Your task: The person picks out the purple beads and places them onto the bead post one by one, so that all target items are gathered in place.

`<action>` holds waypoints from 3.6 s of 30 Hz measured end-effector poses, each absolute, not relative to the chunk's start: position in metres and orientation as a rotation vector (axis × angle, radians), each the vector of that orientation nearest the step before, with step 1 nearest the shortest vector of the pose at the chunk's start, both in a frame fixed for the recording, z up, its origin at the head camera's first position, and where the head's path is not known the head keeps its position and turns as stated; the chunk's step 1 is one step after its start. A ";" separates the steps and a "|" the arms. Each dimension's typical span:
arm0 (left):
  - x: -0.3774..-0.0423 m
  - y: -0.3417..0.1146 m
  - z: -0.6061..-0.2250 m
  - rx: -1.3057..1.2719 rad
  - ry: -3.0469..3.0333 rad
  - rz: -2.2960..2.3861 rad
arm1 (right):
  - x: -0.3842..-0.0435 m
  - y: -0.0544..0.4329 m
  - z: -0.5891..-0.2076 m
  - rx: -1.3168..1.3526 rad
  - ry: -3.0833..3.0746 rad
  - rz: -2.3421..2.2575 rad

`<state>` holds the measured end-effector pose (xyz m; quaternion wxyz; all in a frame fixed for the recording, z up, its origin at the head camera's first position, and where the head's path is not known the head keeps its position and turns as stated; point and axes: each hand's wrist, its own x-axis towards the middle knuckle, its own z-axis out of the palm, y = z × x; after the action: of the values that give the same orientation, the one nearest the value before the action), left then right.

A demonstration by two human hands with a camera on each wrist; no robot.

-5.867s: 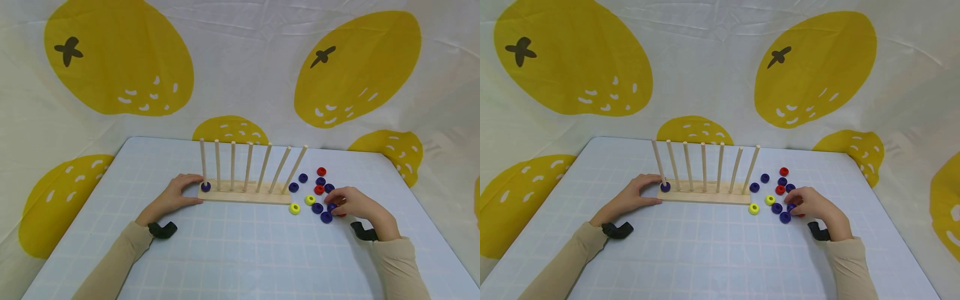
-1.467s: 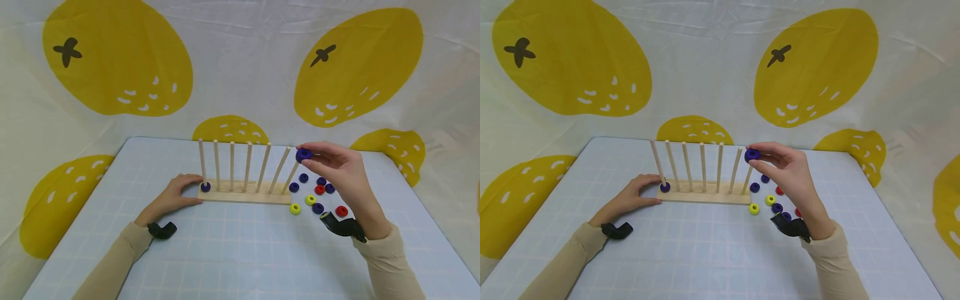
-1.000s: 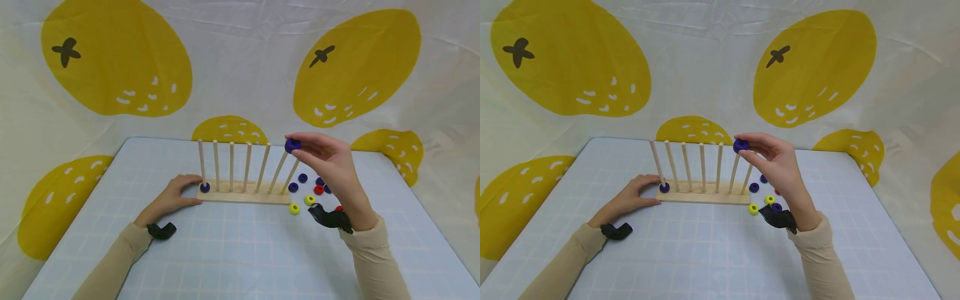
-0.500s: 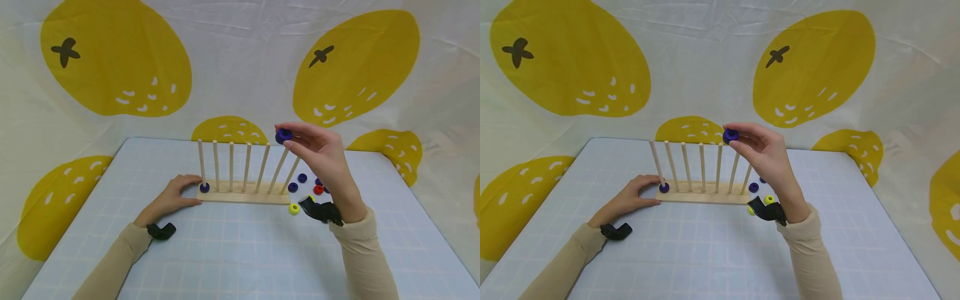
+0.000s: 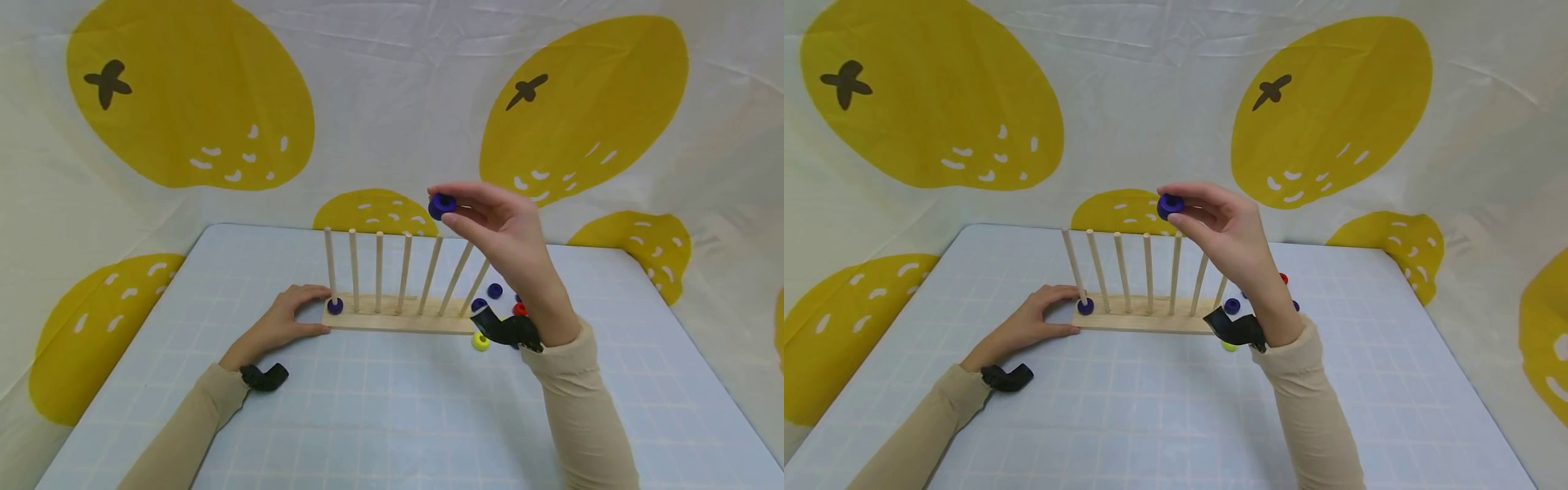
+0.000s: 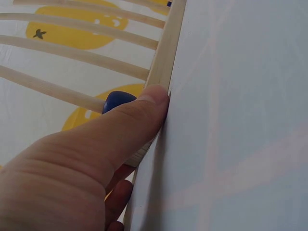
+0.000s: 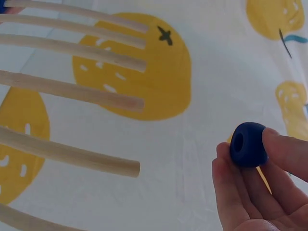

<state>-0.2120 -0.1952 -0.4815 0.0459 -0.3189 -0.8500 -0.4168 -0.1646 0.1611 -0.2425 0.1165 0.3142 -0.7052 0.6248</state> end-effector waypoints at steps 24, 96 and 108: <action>-0.210 -0.195 -0.481 -0.987 -2.560 -1.285 | -0.192 0.109 -0.230 1.142 -1.885 1.940; -0.211 -0.195 -0.477 -0.939 -2.649 -1.288 | -0.236 0.052 -0.264 1.360 -2.529 1.592; -0.209 -0.195 -0.477 -0.930 -2.664 -1.272 | -0.235 0.050 -0.263 1.384 -2.643 1.327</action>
<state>-0.2093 -0.1953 -0.4773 0.0230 -0.3004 -0.8605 -0.4109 -0.2351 0.0498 -0.2631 -0.0619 0.4231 -0.8079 0.4055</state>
